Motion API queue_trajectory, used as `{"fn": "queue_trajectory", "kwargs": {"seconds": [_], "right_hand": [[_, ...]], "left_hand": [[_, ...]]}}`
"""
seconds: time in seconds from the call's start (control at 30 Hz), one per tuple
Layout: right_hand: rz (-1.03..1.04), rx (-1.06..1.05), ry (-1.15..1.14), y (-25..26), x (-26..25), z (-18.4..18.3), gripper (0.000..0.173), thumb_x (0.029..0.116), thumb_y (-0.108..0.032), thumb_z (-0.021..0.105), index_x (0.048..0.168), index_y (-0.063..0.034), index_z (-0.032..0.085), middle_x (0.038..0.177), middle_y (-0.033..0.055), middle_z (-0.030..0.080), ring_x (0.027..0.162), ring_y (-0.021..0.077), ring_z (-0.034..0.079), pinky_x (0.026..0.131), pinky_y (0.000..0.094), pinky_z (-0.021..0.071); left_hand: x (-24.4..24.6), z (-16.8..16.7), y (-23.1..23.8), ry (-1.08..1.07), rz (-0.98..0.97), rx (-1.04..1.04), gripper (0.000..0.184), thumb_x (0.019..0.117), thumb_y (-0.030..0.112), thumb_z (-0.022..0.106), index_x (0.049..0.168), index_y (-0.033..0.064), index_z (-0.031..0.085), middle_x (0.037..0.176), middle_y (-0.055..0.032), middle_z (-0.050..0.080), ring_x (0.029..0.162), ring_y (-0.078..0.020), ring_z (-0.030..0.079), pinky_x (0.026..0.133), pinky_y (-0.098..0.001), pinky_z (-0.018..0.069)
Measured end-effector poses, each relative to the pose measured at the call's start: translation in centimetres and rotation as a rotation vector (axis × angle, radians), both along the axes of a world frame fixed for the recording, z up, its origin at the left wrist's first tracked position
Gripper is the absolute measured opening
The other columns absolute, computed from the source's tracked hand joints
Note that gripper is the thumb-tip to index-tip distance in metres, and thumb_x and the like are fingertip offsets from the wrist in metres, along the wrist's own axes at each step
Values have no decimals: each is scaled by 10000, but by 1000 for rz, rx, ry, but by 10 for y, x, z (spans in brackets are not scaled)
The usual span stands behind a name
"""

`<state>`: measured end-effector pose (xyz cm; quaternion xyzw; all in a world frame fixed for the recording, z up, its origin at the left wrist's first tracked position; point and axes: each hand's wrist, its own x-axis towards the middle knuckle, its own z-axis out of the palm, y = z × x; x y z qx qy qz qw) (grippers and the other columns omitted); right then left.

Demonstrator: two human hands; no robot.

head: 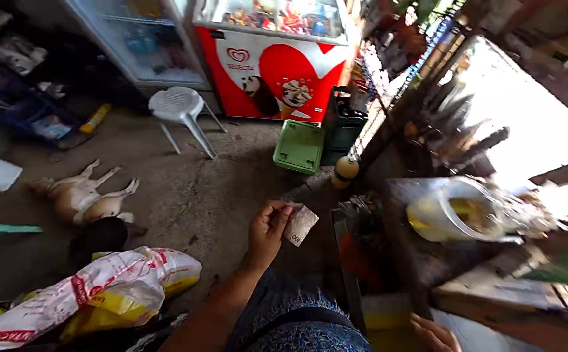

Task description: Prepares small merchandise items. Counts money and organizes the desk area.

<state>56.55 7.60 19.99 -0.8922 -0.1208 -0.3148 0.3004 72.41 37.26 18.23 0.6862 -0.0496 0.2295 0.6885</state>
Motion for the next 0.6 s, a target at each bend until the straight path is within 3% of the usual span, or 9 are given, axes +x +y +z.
{"fn": "queue_trajectory", "kwargs": {"seconds": [0.07,0.17,0.23,0.3,0.37,0.43,0.53,0.6], "right_hand": [[101,131,136,50,45,-13,180,1060,-179,525,1102,-46,638,991,87,715,945,91,700,871,237,573],[330,393,397,135,122,-28,328,1070,-305,542,1363,-159,552,1134,-49,739,973,24,712,849,223,600],[510,617,577,200,168,-34,433,1039,-425,566,1408,-204,526,1186,-82,730,986,53,721,852,239,612],[618,783,755,267,206,-33,464,982,-465,634,1350,-197,548,1138,-90,735,966,62,723,845,249,611],[625,854,861,329,235,-28,321,943,-229,697,1214,-133,556,1010,-99,731,892,24,714,802,223,612],[639,848,915,380,262,-26,266,887,-61,714,1106,-134,581,943,-98,729,843,3,707,764,204,613],[781,779,1003,438,309,-29,255,890,-18,717,1072,-174,629,954,-105,749,860,-4,709,786,196,607],[842,703,1067,479,340,-25,262,895,84,626,1069,-112,616,931,-89,749,841,2,713,777,202,614]], "left_hand": [[17,-3,37,-27,29,-10,108,1014,78,586,1032,-2,656,861,71,709,769,25,669,720,-183,576],[40,-3,95,-19,33,40,147,1003,62,593,1032,-66,660,888,-14,727,799,6,682,757,-190,583],[49,-1,135,-9,8,88,167,983,49,613,1024,-102,673,905,-100,742,827,-42,707,801,-214,588],[56,-4,174,-21,-29,137,170,975,62,642,1030,-92,688,934,-135,748,861,-85,723,837,-229,587],[64,-9,211,-20,-29,174,173,956,77,681,1033,-77,702,934,-145,752,854,-114,728,833,-238,583],[71,-13,250,33,-34,125,180,939,66,705,1045,-80,700,933,-150,745,854,-124,722,833,-238,577],[84,-17,308,200,-71,-225,220,995,117,623,1079,-82,665,953,-97,705,846,-78,667,787,-233,550],[96,-21,341,348,-83,-559,479,1082,396,388,1164,-12,625,1044,-24,692,926,-77,671,821,-285,575]]}}
